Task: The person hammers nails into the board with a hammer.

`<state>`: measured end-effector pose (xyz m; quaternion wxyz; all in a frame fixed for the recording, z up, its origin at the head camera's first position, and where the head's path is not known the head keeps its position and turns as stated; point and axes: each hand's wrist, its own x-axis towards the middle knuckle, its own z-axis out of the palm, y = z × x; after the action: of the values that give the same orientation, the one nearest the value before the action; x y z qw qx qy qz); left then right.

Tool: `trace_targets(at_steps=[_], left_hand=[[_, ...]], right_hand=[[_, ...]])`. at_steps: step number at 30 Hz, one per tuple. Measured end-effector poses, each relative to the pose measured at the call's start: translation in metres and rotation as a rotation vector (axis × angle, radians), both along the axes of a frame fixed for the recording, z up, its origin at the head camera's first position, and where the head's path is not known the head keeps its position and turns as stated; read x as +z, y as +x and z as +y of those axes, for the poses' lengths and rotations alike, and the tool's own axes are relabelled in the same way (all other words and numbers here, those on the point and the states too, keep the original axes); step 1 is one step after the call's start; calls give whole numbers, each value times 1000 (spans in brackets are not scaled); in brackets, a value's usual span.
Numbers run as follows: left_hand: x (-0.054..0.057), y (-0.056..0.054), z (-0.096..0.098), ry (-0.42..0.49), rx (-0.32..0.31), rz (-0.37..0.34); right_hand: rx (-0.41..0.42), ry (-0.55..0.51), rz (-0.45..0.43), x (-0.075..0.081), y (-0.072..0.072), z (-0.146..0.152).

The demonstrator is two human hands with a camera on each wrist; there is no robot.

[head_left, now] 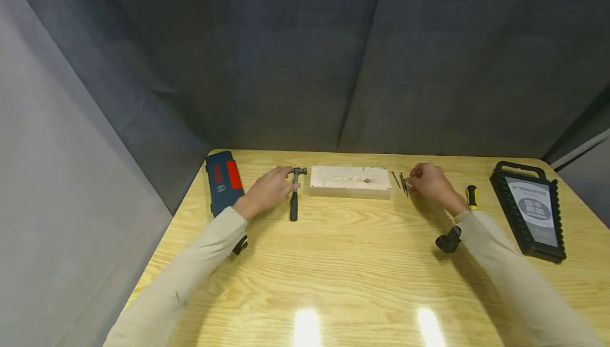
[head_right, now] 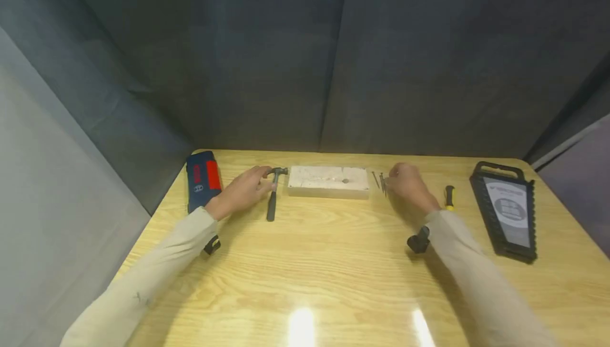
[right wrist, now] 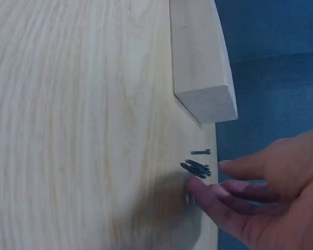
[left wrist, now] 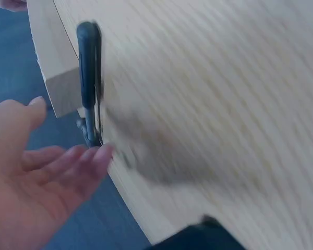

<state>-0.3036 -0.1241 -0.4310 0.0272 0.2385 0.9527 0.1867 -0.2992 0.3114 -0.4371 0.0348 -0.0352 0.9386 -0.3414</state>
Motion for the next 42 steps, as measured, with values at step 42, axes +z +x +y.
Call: trace_targets(at_steps=[42], left_hand=[[-12, -1, -1, 600, 302, -455]], right_hand=[[-47, -556, -25, 26, -6, -36]])
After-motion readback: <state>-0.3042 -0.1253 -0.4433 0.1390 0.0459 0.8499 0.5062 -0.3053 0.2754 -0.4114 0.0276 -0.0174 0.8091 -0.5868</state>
